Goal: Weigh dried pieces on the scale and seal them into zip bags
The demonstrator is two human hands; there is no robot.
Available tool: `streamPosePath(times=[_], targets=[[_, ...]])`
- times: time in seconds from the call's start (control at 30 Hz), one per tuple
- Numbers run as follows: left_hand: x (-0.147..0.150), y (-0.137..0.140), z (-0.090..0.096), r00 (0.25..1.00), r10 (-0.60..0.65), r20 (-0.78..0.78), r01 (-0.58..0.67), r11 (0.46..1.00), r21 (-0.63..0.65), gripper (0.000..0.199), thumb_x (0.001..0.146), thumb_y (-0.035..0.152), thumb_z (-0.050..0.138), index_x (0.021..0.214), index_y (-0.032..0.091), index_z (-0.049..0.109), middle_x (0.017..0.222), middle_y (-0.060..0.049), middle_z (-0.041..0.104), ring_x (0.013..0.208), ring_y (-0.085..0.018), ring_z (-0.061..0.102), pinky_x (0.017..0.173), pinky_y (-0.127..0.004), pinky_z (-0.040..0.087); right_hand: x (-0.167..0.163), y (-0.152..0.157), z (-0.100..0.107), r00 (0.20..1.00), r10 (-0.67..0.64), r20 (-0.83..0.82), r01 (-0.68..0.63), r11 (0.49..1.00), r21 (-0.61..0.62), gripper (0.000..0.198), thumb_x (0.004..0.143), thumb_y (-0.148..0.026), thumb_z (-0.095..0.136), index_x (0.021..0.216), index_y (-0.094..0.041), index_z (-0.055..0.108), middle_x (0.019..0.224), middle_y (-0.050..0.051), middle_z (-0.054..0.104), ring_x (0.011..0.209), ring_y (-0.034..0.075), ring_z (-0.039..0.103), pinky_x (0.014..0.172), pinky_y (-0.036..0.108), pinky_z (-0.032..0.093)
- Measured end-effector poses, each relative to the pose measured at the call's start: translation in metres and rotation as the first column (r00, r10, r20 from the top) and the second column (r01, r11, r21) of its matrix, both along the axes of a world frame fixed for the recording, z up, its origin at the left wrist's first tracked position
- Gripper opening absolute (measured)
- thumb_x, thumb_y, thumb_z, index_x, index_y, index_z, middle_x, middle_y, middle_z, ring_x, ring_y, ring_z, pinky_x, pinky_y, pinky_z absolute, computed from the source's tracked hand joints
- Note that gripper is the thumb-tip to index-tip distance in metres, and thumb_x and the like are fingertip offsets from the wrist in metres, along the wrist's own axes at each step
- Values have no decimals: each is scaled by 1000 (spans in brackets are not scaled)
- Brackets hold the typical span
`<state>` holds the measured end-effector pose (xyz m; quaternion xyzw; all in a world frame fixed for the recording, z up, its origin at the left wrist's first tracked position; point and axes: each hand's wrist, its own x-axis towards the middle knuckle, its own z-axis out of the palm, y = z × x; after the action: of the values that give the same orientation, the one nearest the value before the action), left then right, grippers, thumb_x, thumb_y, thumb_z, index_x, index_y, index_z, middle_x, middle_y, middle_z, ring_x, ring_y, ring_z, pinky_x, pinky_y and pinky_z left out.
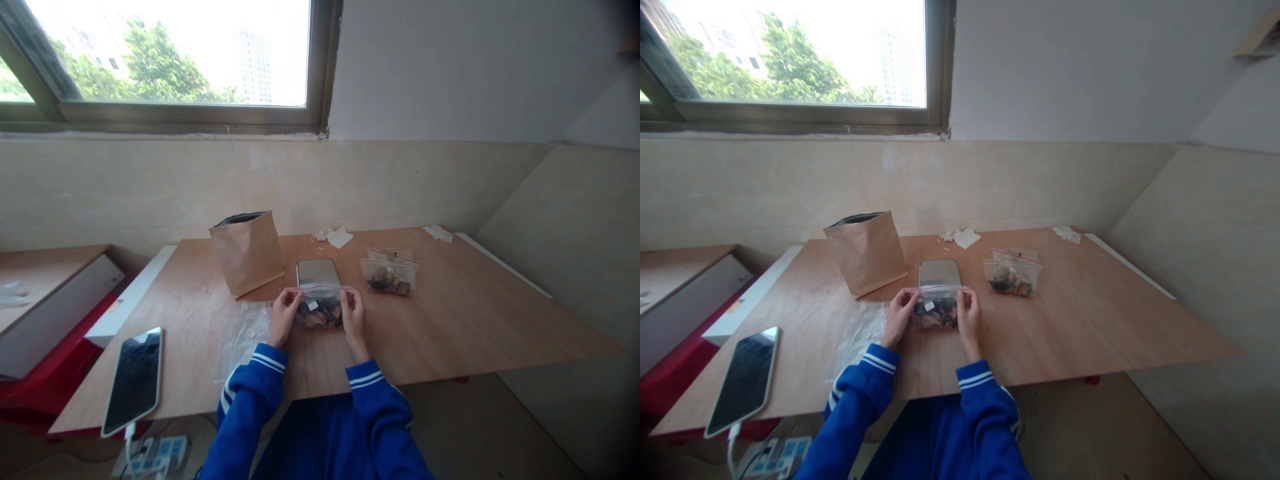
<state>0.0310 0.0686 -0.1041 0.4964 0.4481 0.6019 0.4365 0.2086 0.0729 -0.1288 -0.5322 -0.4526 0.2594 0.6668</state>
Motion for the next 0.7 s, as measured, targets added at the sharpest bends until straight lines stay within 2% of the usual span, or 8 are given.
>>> streamPosePath(times=[0.43,0.7], targets=[[-1,1,-1,996,75,-43,-74,997,18,29,80,45,66,85,17,65,82,-4,69,77,-17,63,70,-26,46,0,2,0,998,-64,24,63,997,44,38,82,-54,60,88,-16,63,86,8,69,80,21,63,75,34,50],[-1,0,1,990,113,-85,-112,994,11,30,80,46,65,85,17,65,80,-3,67,74,-16,60,67,-24,44,1,-2,3,999,-28,35,27,999,18,39,84,-53,58,90,-15,65,86,8,71,78,21,64,74,33,50]])
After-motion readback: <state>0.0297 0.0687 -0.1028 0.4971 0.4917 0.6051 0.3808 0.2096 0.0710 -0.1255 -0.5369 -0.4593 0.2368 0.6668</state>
